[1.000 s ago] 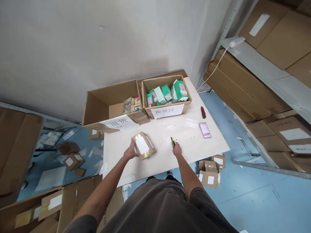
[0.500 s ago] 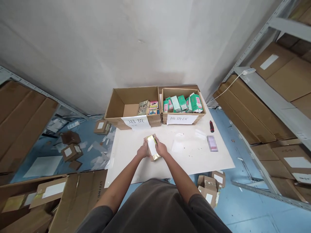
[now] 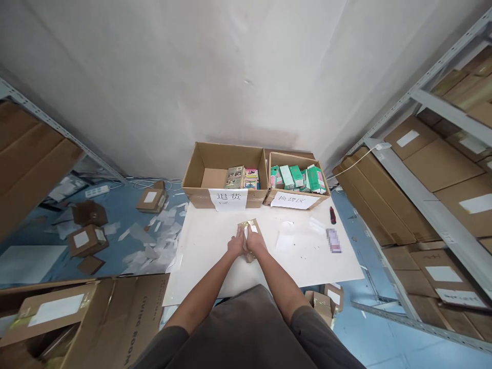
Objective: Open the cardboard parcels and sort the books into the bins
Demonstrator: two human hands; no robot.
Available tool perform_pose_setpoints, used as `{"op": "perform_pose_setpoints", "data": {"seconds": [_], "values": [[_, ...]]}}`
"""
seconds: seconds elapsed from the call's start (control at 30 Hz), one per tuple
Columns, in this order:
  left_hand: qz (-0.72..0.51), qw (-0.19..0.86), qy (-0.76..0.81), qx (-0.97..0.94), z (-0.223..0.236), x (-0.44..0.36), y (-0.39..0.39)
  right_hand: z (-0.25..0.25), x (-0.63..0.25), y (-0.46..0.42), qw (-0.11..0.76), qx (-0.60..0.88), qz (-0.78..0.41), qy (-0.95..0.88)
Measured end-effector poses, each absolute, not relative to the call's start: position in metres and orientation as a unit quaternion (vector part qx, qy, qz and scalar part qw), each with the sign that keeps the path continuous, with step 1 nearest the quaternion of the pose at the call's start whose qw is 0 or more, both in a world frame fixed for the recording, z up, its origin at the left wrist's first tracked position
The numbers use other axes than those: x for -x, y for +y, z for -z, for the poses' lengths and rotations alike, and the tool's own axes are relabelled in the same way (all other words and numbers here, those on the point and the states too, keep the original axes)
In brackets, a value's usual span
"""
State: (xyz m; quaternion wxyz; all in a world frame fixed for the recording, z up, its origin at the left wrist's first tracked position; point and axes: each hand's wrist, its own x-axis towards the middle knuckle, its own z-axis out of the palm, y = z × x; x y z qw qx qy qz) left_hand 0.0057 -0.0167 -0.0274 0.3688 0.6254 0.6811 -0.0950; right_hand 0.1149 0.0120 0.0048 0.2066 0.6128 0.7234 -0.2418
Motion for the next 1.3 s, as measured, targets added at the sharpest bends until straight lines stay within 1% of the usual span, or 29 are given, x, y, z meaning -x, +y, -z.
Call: {"op": "perform_pose_setpoints", "data": {"seconds": [0.3, 0.63, 0.87, 1.0, 1.17, 1.3], "values": [[0.091, 0.344, 0.675, -0.646, 0.026, 0.007, -0.023, -0.008, -0.115, 0.025, 0.225, -0.615, 0.242, 0.716], [0.083, 0.355, 0.677, -0.640, 0.029, 0.006, -0.022, -0.006, -0.115, 0.022, 0.257, -0.613, 0.241, 0.707], [0.106, 0.362, 0.679, -0.630, 0.028, 0.003, -0.019, -0.014, -0.123, 0.009, 0.271, -0.603, 0.256, 0.706], [0.105, 0.362, 0.679, -0.630, 0.030, 0.003, -0.018, -0.020, -0.139, -0.007, 0.293, -0.588, 0.282, 0.700], [0.105, 0.355, 0.685, -0.627, 0.030, 0.002, -0.015, -0.022, -0.167, -0.051, 0.325, -0.570, 0.281, 0.701], [0.114, 0.349, 0.684, -0.630, 0.028, -0.002, -0.014, -0.022, -0.179, -0.080, 0.314, -0.572, 0.284, 0.702]]}}
